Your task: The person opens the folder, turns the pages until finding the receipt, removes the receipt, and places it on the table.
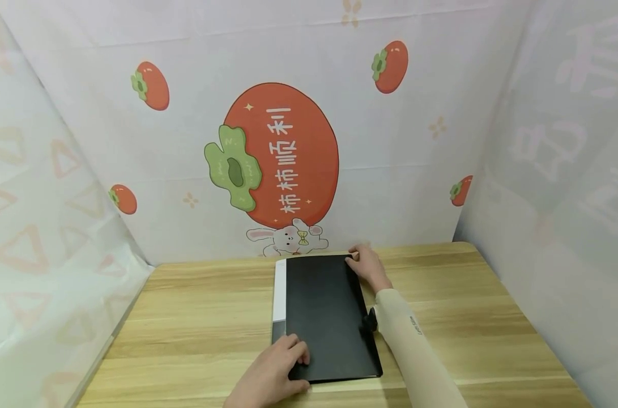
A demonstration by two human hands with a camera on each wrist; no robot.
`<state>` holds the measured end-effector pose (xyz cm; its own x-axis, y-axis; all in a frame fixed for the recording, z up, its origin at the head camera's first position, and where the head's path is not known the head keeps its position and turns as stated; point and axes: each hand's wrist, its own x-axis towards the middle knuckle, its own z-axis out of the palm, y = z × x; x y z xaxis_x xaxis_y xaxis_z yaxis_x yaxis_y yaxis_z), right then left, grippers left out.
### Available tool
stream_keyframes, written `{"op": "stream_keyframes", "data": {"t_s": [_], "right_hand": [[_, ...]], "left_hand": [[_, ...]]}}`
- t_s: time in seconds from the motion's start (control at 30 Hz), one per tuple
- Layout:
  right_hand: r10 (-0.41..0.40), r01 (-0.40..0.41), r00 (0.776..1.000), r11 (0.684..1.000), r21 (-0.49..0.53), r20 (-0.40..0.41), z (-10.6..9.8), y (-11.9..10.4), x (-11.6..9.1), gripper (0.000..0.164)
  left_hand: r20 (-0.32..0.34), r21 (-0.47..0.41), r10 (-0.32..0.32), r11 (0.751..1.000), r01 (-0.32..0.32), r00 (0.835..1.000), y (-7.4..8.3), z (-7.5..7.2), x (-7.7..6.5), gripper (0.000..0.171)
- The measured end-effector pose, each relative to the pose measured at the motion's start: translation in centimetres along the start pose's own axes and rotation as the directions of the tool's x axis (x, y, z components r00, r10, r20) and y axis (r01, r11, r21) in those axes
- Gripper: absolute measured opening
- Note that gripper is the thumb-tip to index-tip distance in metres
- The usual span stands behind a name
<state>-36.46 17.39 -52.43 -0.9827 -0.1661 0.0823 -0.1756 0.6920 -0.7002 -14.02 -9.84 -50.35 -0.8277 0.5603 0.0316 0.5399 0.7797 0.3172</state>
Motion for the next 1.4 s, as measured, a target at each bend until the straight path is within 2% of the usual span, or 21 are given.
{"op": "stream_keyframes", "data": {"t_s": [0.17, 0.4, 0.6, 0.83, 1.07, 1.4], "right_hand": [[-0.012, 0.012, 1.0, 1.0, -0.01, 0.003, 0.1, 0.0, 0.2, 0.026], [-0.019, 0.021, 0.999, 0.999, -0.032, 0.04, 0.3, 0.1, 0.4, 0.033], [-0.013, 0.014, 1.0, 0.999, -0.029, 0.027, 0.6, 0.2, 0.4, 0.028], [-0.006, 0.006, 1.0, 1.0, -0.014, 0.007, 0.8, 0.6, 0.5, 0.024], [-0.027, 0.028, 0.999, 0.999, 0.018, -0.029, 0.1, 0.5, 0.9, 0.023], [0.005, -0.007, 1.0, 0.995, 0.102, 0.021, -1.3, 0.0, 1.4, 0.026]], "left_hand": [[0.014, 0.002, -0.013, 1.0, 0.013, 1.0, 0.1, -0.1, 0.0, 0.037], [0.008, 0.009, 0.011, 1.0, -0.011, 1.0, 0.0, -0.1, -0.1, 0.036], [0.002, -0.01, 0.028, 1.0, -0.028, 1.0, -0.2, -0.2, -0.3, 0.036], [0.039, -0.024, 0.023, 0.999, -0.022, 0.999, -0.2, 0.0, -0.4, 0.036], [0.045, -0.022, 0.012, 1.0, -0.011, 0.999, -0.1, -0.4, -0.2, 0.035], [0.052, -0.015, -0.001, 1.0, 0.002, 0.999, 0.1, -0.6, 0.0, 0.033]]}}
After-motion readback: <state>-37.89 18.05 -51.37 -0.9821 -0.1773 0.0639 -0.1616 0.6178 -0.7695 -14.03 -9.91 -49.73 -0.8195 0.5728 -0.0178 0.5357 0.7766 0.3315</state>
